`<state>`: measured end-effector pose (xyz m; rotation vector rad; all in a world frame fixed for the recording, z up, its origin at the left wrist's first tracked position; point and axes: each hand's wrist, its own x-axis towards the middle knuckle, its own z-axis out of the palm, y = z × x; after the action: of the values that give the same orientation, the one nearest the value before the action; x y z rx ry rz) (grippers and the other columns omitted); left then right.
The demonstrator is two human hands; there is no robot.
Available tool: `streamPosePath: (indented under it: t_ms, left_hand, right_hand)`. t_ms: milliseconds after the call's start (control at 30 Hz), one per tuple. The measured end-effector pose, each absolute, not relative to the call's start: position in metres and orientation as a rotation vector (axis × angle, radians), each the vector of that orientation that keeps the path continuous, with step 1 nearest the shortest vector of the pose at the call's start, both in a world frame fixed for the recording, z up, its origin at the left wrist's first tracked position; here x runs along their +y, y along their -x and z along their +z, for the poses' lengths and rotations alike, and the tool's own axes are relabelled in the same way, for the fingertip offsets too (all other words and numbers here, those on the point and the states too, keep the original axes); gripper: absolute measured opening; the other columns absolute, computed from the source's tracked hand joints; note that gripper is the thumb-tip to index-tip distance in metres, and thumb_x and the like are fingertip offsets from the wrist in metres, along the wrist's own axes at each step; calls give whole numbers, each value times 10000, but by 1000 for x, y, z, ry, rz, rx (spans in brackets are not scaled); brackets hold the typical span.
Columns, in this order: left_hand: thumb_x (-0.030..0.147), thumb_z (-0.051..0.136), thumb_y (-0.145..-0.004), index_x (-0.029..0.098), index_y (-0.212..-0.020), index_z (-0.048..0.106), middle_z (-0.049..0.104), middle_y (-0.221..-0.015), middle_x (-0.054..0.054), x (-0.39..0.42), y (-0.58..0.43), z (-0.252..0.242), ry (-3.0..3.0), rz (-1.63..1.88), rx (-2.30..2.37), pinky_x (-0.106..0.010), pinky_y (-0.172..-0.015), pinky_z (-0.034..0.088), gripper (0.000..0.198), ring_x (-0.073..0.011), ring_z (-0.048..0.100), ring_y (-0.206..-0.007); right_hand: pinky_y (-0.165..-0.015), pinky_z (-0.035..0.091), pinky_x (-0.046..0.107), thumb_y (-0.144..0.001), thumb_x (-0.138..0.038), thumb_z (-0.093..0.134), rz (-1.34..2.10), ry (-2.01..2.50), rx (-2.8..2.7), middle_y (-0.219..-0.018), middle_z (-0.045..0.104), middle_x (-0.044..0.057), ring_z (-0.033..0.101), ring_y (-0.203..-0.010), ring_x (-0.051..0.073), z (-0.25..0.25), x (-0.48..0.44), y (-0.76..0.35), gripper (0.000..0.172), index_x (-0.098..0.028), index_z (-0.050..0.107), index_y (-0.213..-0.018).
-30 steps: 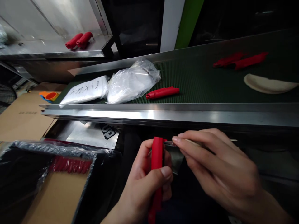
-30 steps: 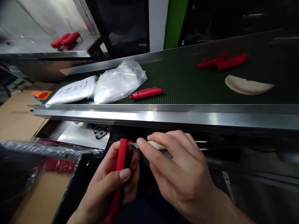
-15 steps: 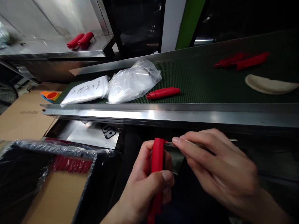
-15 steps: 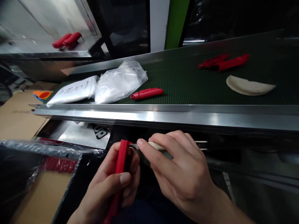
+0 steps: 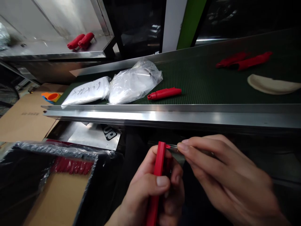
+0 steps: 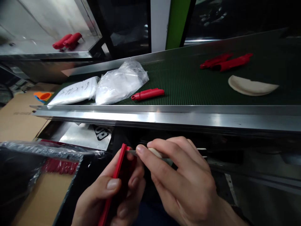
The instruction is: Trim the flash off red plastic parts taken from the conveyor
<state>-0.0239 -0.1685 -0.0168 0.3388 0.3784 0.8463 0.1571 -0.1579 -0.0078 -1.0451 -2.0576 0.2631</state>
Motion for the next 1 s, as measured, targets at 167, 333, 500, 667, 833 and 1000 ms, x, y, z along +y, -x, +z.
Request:
streamPosePath:
  t_ms: [167,333,500,667,833,1000]
  left_hand:
    - [275,582,-852,262,-1134,525,493,-879,-17,-171,23,-17,-334,856,342,-78,-368,365,288,-40,425,-516]
    - [284,630,-845,266,-1115,512,493,-886,-15,-172,27,-8,-288,761,422,-75,-436,386,296,-42,448,-565]
    - [288,626,-837,267,-1132,511,478,-879,-18,-172,28,-5,-299,772,424,-97,-395,374,318,-56,425,-547]
    - [287,632,-839,269,-1100,512,498,-877,-15,-171,26,-10,-310,772,412,-93,-413,345,288,-45,432,-533]
    - [264,763,-748,217,-970,555,573,-811,-17,-179,25,-14,-326,766,415,-150,-500,400,307,-83,533,-584]
    - [288,699,-799,223,-1070,565,608,-804,-23,-181,24,-17,-280,823,361,-127,-473,392,309,-66,523,-533]
  right_hand:
    - [-810,529,349,-843,35,591,250,1031,-2080,-1088,659,123,598,-1022,205,-9,-158,-158,399,-119,665,-1203]
    - [-795,531,342,-854,8,593,225,1035,-2085,-1083,660,118,601,-1042,214,-9,-160,-160,395,-141,660,-1215]
    - [-786,545,332,-852,-8,596,215,1044,-2066,-1063,676,111,623,-1026,217,-6,-159,-159,398,-161,668,-1211]
    - [-774,541,339,-852,-2,596,220,1029,-2078,-1058,671,118,616,-1021,220,-6,-160,-160,394,-152,666,-1210]
    - [-774,526,382,-846,11,601,146,1088,-2042,-1074,670,105,617,-974,221,-17,-154,-164,446,-176,648,-1249]
    - [-818,528,363,-827,46,590,227,1107,-1976,-1130,650,81,616,-1007,205,-16,-149,-167,510,-204,633,-1270]
